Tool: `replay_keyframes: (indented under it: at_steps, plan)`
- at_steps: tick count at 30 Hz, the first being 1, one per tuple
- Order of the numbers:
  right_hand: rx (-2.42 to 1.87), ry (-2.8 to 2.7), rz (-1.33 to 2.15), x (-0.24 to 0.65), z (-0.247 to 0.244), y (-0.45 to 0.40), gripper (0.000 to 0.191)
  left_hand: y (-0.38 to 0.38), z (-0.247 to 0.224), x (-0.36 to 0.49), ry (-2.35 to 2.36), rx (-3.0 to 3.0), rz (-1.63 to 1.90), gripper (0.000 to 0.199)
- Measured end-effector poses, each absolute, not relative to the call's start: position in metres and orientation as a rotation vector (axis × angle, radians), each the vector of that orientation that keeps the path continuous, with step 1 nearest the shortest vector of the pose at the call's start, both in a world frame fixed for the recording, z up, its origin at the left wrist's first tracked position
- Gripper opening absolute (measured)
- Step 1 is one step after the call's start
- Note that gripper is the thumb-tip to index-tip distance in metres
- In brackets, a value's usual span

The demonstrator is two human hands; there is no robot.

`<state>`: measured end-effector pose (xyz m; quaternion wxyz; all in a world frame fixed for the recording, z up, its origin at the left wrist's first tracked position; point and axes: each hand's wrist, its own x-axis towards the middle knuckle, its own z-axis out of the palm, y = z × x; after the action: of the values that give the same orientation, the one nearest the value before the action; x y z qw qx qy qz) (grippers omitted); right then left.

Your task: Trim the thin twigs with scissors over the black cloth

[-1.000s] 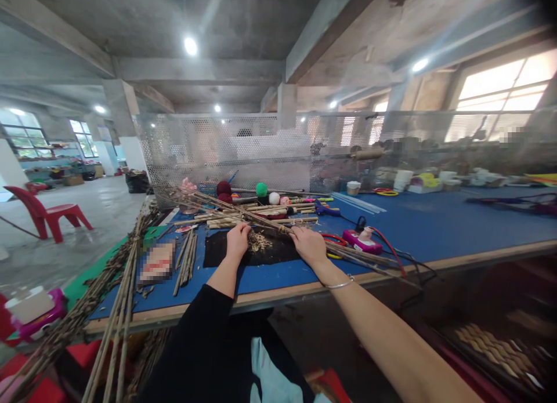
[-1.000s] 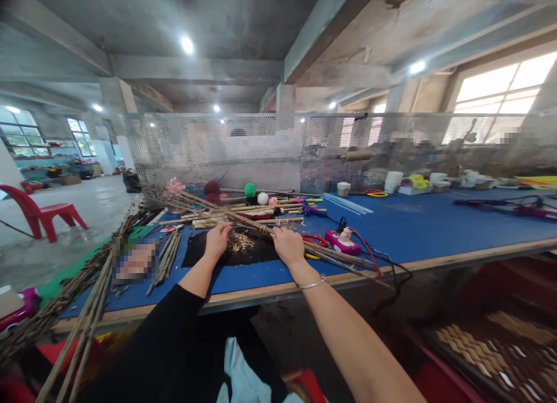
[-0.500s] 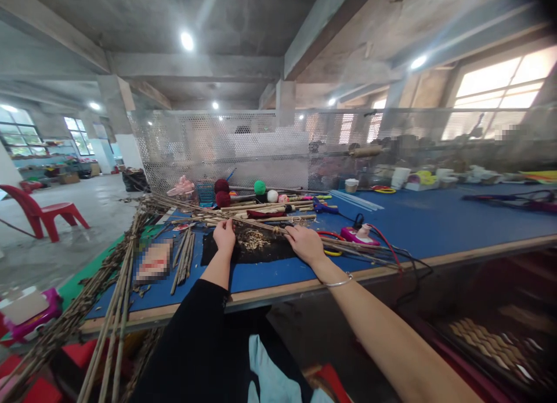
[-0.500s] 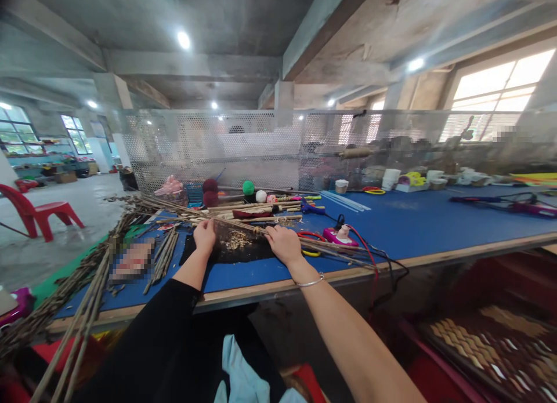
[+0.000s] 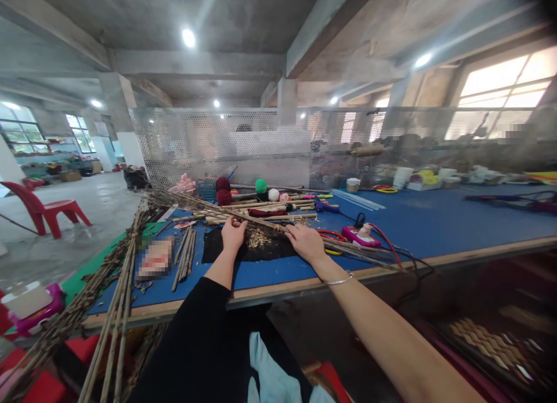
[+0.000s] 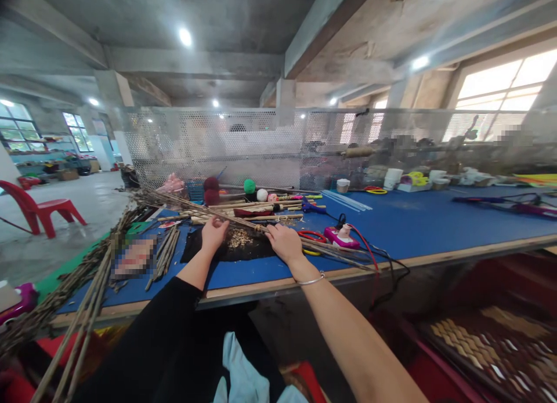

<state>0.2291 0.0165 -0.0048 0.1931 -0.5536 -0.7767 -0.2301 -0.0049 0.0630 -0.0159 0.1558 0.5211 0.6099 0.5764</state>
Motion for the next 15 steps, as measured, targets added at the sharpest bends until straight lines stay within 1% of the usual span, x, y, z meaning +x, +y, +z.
replay_keyframes:
  at_steps: [3,8,15]
  plan:
    - [-1.546,-2.214,-0.635,0.2284,-0.0036,0.0152,0.033,0.0646,-0.0154,-0.0049,1.723,1.476,1.655,0.047]
    - [-1.591,-2.22,-0.613,0.2262,-0.0021,0.0128,0.032,0.0664,-0.0173,-0.0069,1.731,1.445,1.68,0.024]
    - [-1.693,-2.094,-0.622,0.2269,-0.0038,0.0168,0.028,0.0577,-0.0176,-0.0057,1.716,1.62,1.514,0.015]
